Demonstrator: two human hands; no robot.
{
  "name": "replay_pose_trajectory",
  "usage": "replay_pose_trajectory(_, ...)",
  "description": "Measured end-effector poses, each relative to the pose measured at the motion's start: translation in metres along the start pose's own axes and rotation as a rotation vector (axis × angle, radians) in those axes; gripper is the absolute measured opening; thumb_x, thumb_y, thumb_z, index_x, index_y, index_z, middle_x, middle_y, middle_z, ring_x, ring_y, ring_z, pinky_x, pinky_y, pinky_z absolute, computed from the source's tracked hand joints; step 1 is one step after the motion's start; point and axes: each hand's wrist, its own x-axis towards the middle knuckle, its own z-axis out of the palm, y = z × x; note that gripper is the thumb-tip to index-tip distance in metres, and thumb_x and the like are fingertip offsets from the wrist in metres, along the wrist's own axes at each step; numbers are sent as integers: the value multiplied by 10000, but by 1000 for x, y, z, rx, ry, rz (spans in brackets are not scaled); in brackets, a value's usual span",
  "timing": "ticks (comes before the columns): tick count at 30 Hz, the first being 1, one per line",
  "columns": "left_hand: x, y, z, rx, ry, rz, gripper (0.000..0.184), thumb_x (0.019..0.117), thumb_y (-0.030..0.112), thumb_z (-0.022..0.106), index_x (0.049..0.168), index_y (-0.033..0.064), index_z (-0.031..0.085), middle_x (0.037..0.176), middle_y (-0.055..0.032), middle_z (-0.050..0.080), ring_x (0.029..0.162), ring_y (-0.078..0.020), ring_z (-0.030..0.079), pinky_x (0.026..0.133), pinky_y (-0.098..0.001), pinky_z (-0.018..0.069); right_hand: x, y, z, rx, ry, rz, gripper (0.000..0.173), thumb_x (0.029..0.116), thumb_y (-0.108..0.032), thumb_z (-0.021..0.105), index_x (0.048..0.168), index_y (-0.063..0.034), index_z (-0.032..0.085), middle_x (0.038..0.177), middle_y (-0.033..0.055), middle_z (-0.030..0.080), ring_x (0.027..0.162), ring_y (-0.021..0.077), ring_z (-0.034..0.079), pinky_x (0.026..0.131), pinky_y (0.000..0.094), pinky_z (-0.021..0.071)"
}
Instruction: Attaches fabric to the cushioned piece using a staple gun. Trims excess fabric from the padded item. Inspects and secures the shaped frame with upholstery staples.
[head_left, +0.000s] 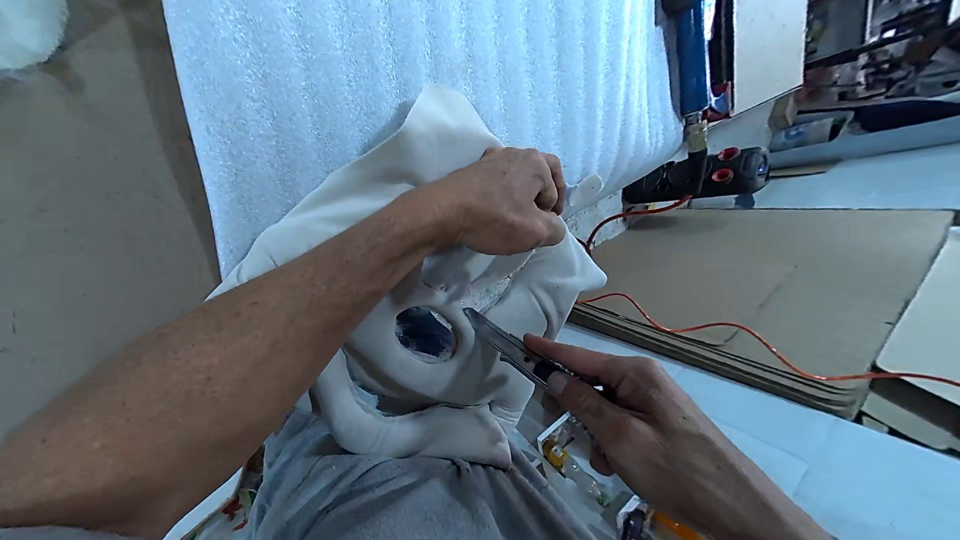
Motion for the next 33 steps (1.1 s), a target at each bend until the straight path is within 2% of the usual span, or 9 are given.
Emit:
replay_pose_trajectory(4,0,-3,2,-48,51,16,242,944,229,544,781,133,694,1076,19,674,989,-79,605,824,-361,458,-9,4,-5,54,59,16,428,1007,-329,480,1390,-249,655,833,-45,696,514,96,574,403,268,468)
replay_pose_trajectory(8,-1,-5,0,-204,203,13,239,997,151,488,911,80,699,1098,-23,678,1006,-65,618,838,-282,496,-38,27,-37,243,102,-125,437,1051,-265,499,1449,-95,554,996,11,697,618,83,621,497,245,542)
replay_pose_trajectory(12,-1,-7,-7,-647,342,-20,288,1007,87,390,985,14,668,1169,-74,698,1085,-105,646,946,-312,524,-17,84,-12,837,314,-252,332,857,-211,763,1153,-137,633,952,15,685,720,134,678,665,330,624)
replay_pose_trajectory(14,1,-6,-8,-897,397,-56,308,1036,96,331,1096,3,619,1191,-94,669,1079,-149,653,943,-332,545,17,102,20,1036,489,-245,190,796,-76,647,967,-155,674,814,-12,683,618,90,633,577,286,576)
replay_pose_trajectory(16,0,-3,-7,-1013,426,-95,307,1071,111,301,1133,17,586,1184,-97,667,1051,-170,669,933,-351,560,45,108,47,1114,522,-176,95,882,-77,598,968,-91,636,786,11,677,601,84,624,549,262,560)
replay_pose_trajectory(20,-6,3,-7,-1001,422,-144,330,1083,118,250,1135,35,566,1157,-93,683,1015,-163,685,922,-335,564,61,98,67,1113,517,-97,294,784,-196,803,987,-28,672,815,42,691,602,90,629,516,243,548)
replay_pose_trajectory(25,-5,11,-12,-1001,495,-200,342,1089,168,239,1149,48,553,1178,-99,682,1079,-201,683,958,-380,554,77,110,57,1042,419,-117,386,737,-197,851,1012,14,680,770,76,689,562,135,629,484,278,544)
replay_pose_trajectory(28,-14,29,-49,-821,658,-286,344,1090,203,283,1165,66,590,1181,-76,674,1037,-197,678,915,-394,563,85,116,59,1223,282,-199,333,687,-153,878,845,-49,604,665,49,636,568,121,632,539,285,567)
replay_pose_trajectory(33,-55,42,-125,-432,952,-512,192,1085,183,404,1157,84,553,981,-23,678,783,-121,703,731,-298,611,87,115,60,1298,251,-240,359,649,-143,887,843,-73,594,655,29,628,561,99,626,541,270,571)
